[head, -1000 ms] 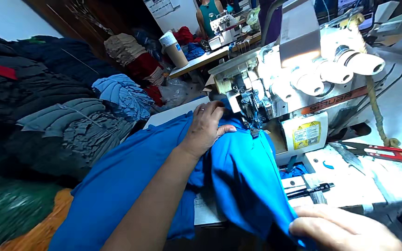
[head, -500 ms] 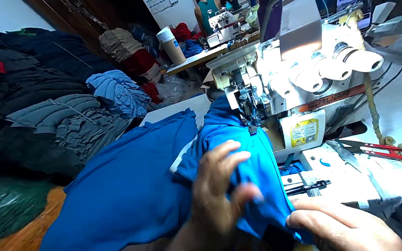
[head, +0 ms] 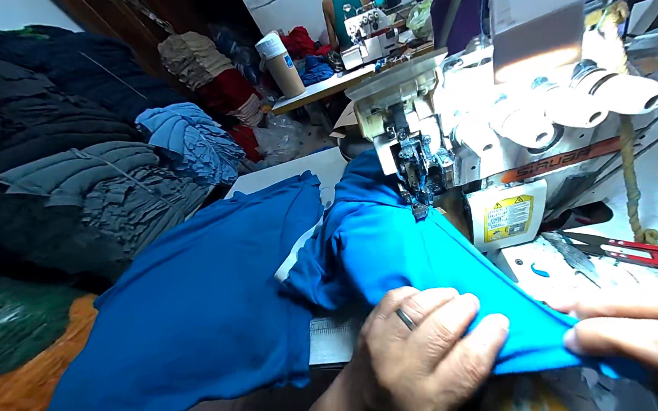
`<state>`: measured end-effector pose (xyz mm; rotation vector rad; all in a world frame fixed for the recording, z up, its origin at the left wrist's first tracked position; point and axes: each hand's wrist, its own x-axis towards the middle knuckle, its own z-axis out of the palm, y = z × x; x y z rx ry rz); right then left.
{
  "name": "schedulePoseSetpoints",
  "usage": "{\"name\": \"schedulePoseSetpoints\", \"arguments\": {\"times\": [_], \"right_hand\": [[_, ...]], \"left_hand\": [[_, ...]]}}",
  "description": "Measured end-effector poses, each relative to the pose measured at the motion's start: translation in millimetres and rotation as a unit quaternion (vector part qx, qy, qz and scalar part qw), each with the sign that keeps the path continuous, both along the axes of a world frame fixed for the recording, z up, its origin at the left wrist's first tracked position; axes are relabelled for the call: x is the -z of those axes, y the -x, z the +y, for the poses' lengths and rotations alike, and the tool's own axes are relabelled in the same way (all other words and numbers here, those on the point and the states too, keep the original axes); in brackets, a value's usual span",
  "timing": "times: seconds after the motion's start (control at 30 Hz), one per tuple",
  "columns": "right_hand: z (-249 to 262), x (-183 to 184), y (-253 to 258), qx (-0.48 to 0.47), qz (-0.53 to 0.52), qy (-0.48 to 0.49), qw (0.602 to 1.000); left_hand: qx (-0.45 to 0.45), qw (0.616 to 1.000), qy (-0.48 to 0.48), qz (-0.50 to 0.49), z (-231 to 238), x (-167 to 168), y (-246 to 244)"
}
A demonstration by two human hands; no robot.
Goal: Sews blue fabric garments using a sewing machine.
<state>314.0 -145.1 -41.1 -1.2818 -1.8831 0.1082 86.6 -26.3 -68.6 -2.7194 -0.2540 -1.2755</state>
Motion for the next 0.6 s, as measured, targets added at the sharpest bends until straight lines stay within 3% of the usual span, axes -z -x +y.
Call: {"name": "schedulePoseSetpoints", "arguments": {"times": [0.1,0.27,0.43,0.6], "right_hand": [[-0.3,0.2,-11.4,-0.022,-0.002,0.031,0.999],[15.4,9.4,10.6,-0.059,0.016,0.020,0.998],[55.6,34.6,31.3,0.016,-0.019,-0.080,0.996],[91.6,33.2,44.2,0.094,-0.011,-0.137,0.986]], "left_hand": [[-0.001,1.000,0.005,0.009,-3.2,-2.2,-3.5],[0.005,0.999,0.020,0.038,16.7,-11.7,20.5],[-0.001,0.995,0.036,0.095,52.2,-22.9,36.3],[-0.009,0.989,0.105,0.103,84.1,-31.2,35.4]]}}
